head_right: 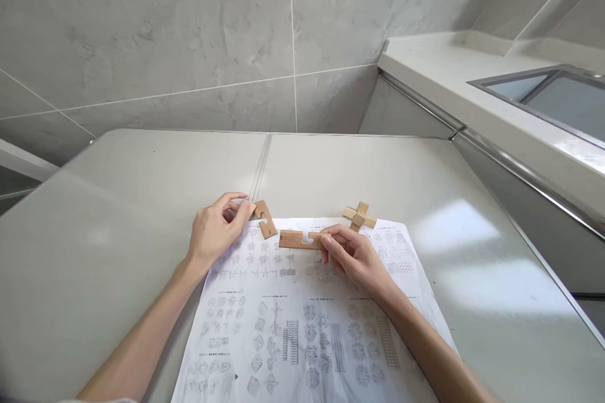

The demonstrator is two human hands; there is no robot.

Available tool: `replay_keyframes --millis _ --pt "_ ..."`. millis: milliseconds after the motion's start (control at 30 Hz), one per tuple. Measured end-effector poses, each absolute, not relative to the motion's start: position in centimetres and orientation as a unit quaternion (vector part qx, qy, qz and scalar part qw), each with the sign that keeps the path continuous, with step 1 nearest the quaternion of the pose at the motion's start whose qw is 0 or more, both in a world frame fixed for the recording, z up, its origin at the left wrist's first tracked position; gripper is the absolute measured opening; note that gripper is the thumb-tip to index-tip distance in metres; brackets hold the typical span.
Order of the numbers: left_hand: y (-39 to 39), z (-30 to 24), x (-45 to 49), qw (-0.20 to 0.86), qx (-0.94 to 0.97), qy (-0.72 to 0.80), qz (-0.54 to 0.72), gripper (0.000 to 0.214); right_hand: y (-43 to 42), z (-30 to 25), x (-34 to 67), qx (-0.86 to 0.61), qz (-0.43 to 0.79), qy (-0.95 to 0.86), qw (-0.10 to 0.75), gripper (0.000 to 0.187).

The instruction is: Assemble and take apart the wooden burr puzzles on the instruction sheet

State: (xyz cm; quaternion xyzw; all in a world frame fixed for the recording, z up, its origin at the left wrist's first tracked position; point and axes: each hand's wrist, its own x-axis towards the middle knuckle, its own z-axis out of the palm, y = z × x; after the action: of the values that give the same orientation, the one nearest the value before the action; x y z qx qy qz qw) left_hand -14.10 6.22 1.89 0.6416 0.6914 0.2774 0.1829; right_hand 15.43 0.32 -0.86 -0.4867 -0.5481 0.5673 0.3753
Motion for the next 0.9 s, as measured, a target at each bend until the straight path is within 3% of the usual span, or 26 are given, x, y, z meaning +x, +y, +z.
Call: replay_keyframes --millis 400,900 --pt "6.4 1.8 -14.3 0.182 0.621 0.714 0.267 0.021 0.3 -0.8 15.4 -0.481 0.568 -0.552 0.376 0.039" --pt "6.2 1.0 -14.0 0.092 0.676 0.711 0.171 0.025 0.2 -1.1 14.7 -0.504 0.521 -0.569 0.388 0.036"
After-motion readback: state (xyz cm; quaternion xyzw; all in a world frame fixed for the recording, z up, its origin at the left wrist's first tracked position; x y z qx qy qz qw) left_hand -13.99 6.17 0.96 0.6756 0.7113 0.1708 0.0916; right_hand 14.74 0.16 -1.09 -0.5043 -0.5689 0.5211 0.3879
